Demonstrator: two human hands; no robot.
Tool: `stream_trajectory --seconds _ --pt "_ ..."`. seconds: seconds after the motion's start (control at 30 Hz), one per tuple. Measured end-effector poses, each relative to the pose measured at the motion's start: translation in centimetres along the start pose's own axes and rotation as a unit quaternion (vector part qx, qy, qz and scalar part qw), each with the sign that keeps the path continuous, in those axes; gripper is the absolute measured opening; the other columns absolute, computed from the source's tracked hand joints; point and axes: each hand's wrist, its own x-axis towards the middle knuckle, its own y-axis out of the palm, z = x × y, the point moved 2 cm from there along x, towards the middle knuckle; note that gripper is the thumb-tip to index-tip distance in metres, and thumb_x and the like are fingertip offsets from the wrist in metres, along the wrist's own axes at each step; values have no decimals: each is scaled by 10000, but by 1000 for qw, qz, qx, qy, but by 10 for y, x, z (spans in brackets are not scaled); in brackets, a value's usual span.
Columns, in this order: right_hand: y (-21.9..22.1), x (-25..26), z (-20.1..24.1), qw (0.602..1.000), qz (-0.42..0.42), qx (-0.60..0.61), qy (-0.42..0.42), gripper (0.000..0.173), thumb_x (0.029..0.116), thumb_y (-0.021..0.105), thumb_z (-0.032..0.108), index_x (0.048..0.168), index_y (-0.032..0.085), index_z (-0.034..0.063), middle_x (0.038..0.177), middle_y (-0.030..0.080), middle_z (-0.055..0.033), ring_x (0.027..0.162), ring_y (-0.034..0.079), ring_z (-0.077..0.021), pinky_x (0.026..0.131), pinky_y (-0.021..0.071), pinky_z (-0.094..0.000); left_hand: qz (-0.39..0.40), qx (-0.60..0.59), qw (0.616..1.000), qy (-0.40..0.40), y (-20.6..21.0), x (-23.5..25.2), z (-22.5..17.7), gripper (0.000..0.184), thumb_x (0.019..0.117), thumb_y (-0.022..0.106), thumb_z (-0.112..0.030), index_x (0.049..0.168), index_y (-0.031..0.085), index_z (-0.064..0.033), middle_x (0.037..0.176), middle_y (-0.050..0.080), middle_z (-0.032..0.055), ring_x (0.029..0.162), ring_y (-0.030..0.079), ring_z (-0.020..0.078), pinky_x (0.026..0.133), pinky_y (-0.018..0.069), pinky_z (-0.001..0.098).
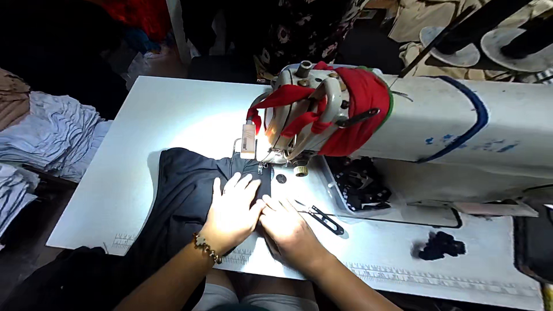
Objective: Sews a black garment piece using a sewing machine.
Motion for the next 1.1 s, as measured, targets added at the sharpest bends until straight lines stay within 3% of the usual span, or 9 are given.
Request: stream_trajectory --seconds 0.1,0.2,0.4,0.87,1.1 --pt "-2 -7 1 1000 8 2 -8 203 894 565 92 942 759 58 1201 745 -136 1246 657 -303 1086 479 -500 -4 56 998 7 10 -14 9 516 1090 316 -469 1526 518 -281 1623 431 -8 1556 287 237 1224 107 679" --pt "-6 -9 -1 1000 10 8 -5 198 894 570 113 935 754 54 1208 743 -135 1257 652 -298 1107 456 -524 -8 67 998 -7 12 -12 6 545 1091 307 -487 1543 494 -250 1628 423 -3 1559 278 235 1230 107 669" --pt "-6 -8 -3 1000 7 13 14 180 887 570 132 865 733 59 1224 743 -111 1260 652 -282 1117 445 -525 22 77 997 -21 14 -7 2 537 1100 297 -384 1581 426 -181 1653 381 -27 1580 215 222 1237 76 662" --pt "-5 -7 -7 998 2 33 44 238 928 531 139 854 742 57 1225 745 -99 1277 642 -268 1138 430 -517 61 70 995 -45 11 -1 -3 544 1104 285 -381 1609 371 -196 1681 322 -38 1593 156 211 1243 43 647" --pt "-5 -5 -8 998 4 34 56 239 933 530 131 838 736 56 1227 744 -93 1284 636 -262 1147 420 -509 51 67 996 -41 11 2 -2 545 1098 299 -378 1605 379 -195 1678 329 -35 1589 176 219 1239 57 656"
